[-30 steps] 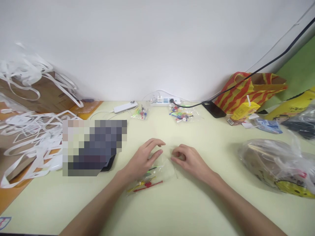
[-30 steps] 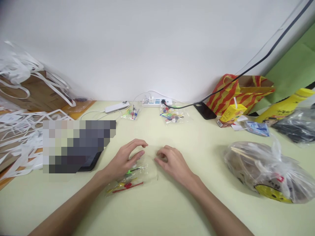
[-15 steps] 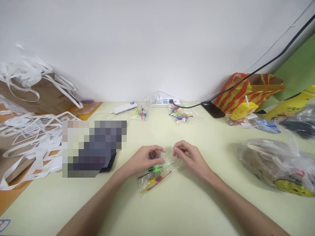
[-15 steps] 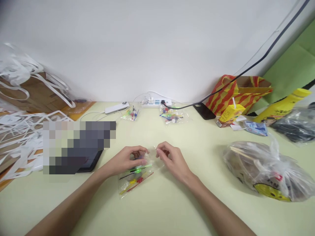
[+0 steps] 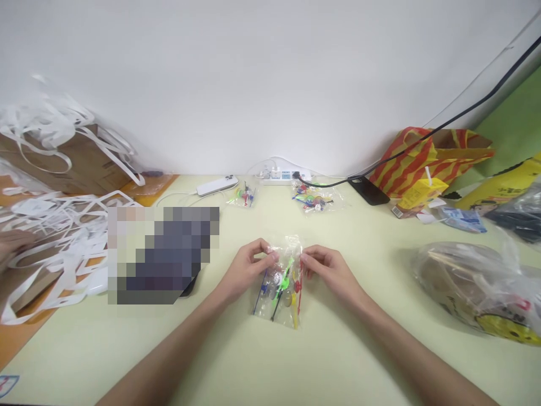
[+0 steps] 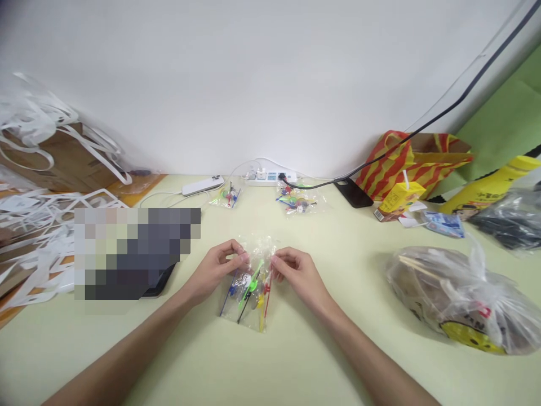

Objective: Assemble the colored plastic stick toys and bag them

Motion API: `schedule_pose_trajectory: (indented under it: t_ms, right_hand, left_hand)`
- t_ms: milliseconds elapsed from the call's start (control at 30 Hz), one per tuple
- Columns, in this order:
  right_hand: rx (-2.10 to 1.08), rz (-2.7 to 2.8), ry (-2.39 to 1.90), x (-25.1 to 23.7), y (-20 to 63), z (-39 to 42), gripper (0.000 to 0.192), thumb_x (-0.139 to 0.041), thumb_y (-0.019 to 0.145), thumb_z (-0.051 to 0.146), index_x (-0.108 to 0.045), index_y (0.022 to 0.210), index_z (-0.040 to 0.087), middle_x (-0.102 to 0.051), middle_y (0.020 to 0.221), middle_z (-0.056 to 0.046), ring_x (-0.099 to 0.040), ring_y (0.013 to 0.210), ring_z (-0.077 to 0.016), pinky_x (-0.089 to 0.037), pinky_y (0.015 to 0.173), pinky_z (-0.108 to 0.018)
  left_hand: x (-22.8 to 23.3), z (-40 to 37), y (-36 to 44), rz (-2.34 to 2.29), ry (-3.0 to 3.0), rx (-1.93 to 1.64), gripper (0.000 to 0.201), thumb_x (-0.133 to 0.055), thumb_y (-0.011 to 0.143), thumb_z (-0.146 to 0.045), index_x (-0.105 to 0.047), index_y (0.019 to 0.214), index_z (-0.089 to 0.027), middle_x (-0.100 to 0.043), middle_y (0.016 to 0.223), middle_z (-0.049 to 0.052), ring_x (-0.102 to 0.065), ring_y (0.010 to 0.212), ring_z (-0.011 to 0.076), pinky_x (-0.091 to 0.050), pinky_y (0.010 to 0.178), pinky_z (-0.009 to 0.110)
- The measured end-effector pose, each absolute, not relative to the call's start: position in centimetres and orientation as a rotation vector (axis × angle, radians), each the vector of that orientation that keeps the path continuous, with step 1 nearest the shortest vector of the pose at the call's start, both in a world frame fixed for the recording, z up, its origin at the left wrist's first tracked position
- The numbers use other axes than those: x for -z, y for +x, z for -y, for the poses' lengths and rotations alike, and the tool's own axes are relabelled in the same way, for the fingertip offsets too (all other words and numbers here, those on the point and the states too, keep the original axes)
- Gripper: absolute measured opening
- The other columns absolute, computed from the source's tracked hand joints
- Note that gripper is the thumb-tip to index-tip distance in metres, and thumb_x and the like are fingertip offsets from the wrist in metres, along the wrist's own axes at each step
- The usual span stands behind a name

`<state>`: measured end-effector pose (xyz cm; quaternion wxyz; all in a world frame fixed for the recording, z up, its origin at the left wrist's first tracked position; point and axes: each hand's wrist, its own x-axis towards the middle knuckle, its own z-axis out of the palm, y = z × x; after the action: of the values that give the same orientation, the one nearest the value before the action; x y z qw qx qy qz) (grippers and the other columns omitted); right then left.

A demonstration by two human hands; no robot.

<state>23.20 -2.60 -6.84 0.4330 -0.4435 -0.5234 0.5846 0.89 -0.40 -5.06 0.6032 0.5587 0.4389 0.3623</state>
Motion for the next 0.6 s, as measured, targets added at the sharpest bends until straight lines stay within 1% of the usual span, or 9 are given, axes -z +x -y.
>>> schedule_pose_trajectory:
  t_ms: [67,200,300,400,500,600]
  right_hand:
    - [-1.424,1.315,-1.106,6.86,23.42,2.45,0.035,-0.069,0.087,0.050,-0.069,0.085,0.016,-0.066,0.072,-0.003,-0.059,0.065,-0.0152,-0.048,0.064,-0.029]
    - [-1.411,1.320,-1.116,6.71,23.74,2.22,0.035,-0.065,0.090,0.050,-0.070,0.086,0.016,-0.069,0.074,-0.004,-0.063,0.068,-0.0166,-0.049,0.064,-0.030]
    - [-1.427,1.304,-1.122,6.69,23.75,2.19,0.034,-0.065,0.091,0.050,-0.070,0.092,0.016,-0.070,0.077,-0.005,-0.064,0.070,-0.0175,-0.049,0.065,-0.030]
    - [-1.443,1.267,-1.110,6.82,23.66,2.23,0.034,-0.069,0.088,0.049,-0.067,0.100,0.018,-0.071,0.081,-0.004,-0.063,0.069,-0.0165,-0.048,0.064,-0.029]
    - [-1.414,1.251,-1.133,6.89,23.68,2.22,0.034,-0.071,0.086,0.050,-0.067,0.092,0.017,-0.069,0.074,-0.003,-0.061,0.066,-0.0156,-0.047,0.062,-0.028]
    - [-1.360,1.259,-1.182,6.75,23.89,2.14,0.035,-0.069,0.087,0.051,-0.068,0.085,0.017,-0.068,0.072,-0.004,-0.060,0.066,-0.0160,-0.047,0.062,-0.029]
  left_hand:
    - [5.30,0.40,0.96,-1.004,1.290,-0.856,0.034,-0.073,0.085,-0.045,-0.053,0.082,-0.018,-0.064,0.075,-0.001,-0.066,0.068,0.0151,-0.052,0.064,0.025]
    - [5.78,0.30,0.98,-1.008,1.297,-0.913,0.034,-0.071,0.087,-0.046,-0.053,0.080,-0.017,-0.060,0.072,-0.002,-0.059,0.064,0.0117,-0.049,0.059,0.022]
    - [6.07,0.31,1.05,-1.015,1.319,-0.924,0.033,-0.069,0.089,-0.046,-0.054,0.081,-0.017,-0.059,0.071,-0.002,-0.056,0.063,0.0106,-0.047,0.058,0.021]
    - [6.18,0.44,1.19,-1.003,1.336,-0.921,0.033,-0.068,0.090,-0.046,-0.054,0.081,-0.017,-0.058,0.071,-0.003,-0.055,0.062,0.0097,-0.045,0.057,0.019]
    - [6.05,0.58,1.31,-1.011,1.323,-0.921,0.034,-0.067,0.090,-0.047,-0.055,0.081,-0.017,-0.060,0.073,-0.002,-0.057,0.063,0.0100,-0.047,0.057,0.019]
    - [5.88,0.67,1.34,-1.029,1.289,-0.901,0.036,-0.062,0.093,-0.051,-0.055,0.081,-0.017,-0.065,0.075,0.000,-0.064,0.065,0.0131,-0.052,0.058,0.022]
